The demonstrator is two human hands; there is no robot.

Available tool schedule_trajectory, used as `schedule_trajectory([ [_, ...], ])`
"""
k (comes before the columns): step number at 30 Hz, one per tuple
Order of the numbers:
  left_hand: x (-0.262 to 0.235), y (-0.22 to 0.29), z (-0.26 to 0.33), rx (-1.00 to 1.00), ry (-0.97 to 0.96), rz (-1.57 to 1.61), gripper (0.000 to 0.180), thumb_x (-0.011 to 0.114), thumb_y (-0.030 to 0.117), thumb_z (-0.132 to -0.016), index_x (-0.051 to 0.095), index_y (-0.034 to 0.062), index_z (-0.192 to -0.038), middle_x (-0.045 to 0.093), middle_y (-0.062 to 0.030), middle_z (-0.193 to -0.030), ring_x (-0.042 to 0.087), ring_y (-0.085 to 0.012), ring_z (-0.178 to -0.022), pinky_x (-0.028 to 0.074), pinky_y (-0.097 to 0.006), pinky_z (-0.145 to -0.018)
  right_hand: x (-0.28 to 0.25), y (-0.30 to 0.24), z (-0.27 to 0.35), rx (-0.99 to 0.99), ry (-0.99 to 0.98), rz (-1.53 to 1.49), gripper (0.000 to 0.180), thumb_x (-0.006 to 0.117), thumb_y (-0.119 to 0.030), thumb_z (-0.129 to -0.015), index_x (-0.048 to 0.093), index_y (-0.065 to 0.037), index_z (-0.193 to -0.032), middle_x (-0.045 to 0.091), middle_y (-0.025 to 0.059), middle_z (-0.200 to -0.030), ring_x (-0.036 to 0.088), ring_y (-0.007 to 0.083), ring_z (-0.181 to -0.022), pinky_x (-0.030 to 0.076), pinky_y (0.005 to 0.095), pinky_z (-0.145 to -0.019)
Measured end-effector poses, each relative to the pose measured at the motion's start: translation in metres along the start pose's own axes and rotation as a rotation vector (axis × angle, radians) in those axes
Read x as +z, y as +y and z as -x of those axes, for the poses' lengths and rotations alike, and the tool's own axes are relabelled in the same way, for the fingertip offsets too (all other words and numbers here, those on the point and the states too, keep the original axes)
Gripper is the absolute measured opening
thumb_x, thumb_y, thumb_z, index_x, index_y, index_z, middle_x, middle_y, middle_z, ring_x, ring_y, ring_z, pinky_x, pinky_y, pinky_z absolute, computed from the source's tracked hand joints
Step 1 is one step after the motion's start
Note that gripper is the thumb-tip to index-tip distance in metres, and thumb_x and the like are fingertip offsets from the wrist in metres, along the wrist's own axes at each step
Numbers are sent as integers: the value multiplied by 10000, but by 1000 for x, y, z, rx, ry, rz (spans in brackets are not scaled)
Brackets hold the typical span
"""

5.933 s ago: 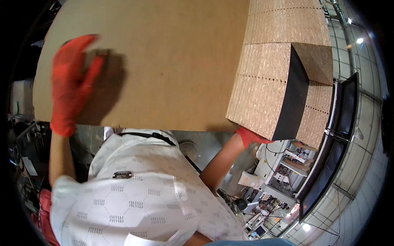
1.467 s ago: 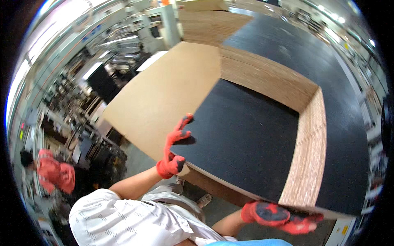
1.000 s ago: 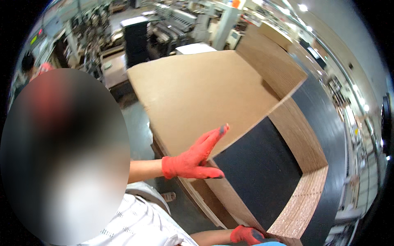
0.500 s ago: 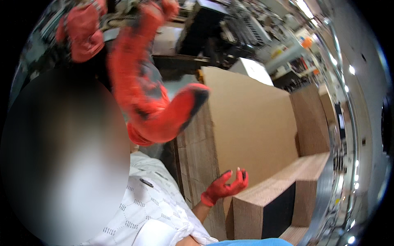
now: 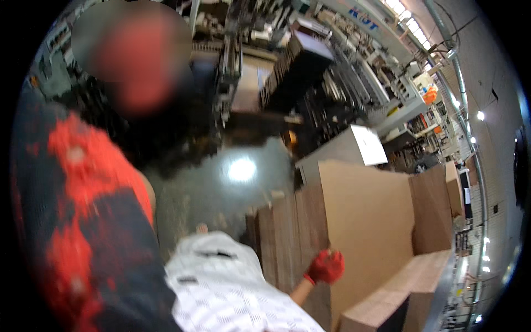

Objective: The person repeatedly picks up dark rectangular panels from a machine and stacks them into a cardboard box. The person wears red gloves and handles the panels one at a time, placing them into the box with protective cardboard dividers.

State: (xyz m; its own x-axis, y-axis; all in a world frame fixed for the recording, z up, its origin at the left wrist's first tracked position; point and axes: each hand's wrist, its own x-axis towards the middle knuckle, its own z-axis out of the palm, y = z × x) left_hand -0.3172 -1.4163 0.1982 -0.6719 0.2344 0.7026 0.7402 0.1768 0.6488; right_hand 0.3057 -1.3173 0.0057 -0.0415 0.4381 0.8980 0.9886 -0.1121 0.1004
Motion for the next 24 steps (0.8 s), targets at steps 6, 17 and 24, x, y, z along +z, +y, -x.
schedule_trajectory([
  [6,54,-42,-39,-34,-57,-84,659,785,80,-839,484,-4,-1419,665,-127,-1260,660,-242,-1114,393,-422,-1087,-16,-6,-13,56,-4,91,291,581,-340,-968,679,-84,-1066,700,110,-1118,656,347,-1026,516,499,-854],
  [17,159,41,-126,301,91,-46,615,780,111,-848,504,8,-1388,651,-134,-1282,650,-265,-1124,435,-415,-1049,5,14,7,205,-3,384,300,474,-285,-1030,704,-92,-1027,718,96,-1051,677,344,-956,514,466,-787],
  [24,307,214,-172,939,256,352,588,776,131,-853,517,16,-1368,642,-138,-1296,644,-280,-1130,462,-411,-1025,15,29,79,511,-47,573,521,748,-441,-854,583,-172,-1268,712,23,-1194,644,156,-1010,497,386,-949],
])
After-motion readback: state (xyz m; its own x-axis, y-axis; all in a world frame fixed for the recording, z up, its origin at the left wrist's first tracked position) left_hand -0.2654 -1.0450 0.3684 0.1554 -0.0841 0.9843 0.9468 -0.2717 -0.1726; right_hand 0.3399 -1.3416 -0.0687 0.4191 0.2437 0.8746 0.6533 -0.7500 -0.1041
